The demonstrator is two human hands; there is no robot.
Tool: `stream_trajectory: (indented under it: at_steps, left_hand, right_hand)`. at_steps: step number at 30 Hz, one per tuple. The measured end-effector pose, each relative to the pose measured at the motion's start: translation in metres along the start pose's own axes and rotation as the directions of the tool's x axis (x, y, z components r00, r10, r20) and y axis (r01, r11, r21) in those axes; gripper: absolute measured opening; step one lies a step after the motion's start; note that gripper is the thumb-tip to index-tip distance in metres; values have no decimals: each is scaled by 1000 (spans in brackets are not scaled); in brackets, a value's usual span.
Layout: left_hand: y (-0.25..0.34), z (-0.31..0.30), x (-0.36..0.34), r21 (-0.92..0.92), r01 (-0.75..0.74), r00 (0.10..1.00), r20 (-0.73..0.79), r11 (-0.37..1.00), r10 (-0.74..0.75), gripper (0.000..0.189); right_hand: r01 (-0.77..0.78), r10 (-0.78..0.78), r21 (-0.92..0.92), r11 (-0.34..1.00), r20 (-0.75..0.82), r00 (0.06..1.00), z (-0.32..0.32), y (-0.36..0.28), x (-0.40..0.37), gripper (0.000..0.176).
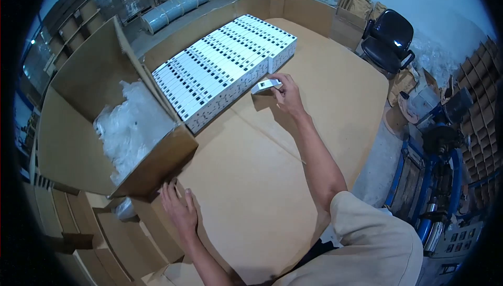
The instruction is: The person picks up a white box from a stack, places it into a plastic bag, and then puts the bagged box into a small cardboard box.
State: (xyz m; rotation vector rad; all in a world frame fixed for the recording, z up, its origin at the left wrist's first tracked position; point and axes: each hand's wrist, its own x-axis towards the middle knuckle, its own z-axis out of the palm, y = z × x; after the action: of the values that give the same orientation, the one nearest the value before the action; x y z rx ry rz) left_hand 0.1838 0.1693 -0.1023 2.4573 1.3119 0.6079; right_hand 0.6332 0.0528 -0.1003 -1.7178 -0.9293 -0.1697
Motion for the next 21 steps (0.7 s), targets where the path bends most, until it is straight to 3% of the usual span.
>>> stream_trajectory:
  at_steps: [9,17,21]
  left_hand:
    - [-10,-1,-12,-104,-97,994,-57,990,91,50]
    - [-8,-12,-28,-366,34,999,8,930,-33,55]
    - [-10,-22,-28,-524,141,989,37,840,-143,52]
  right_hand:
    - [10,-23,135,991,98,995,42,-79,-58,35]
    - [-168,108,179,969,303,947,89,-156,-113,38]
    - [-150,61,224,963,361,931,107,-187,-133,39]
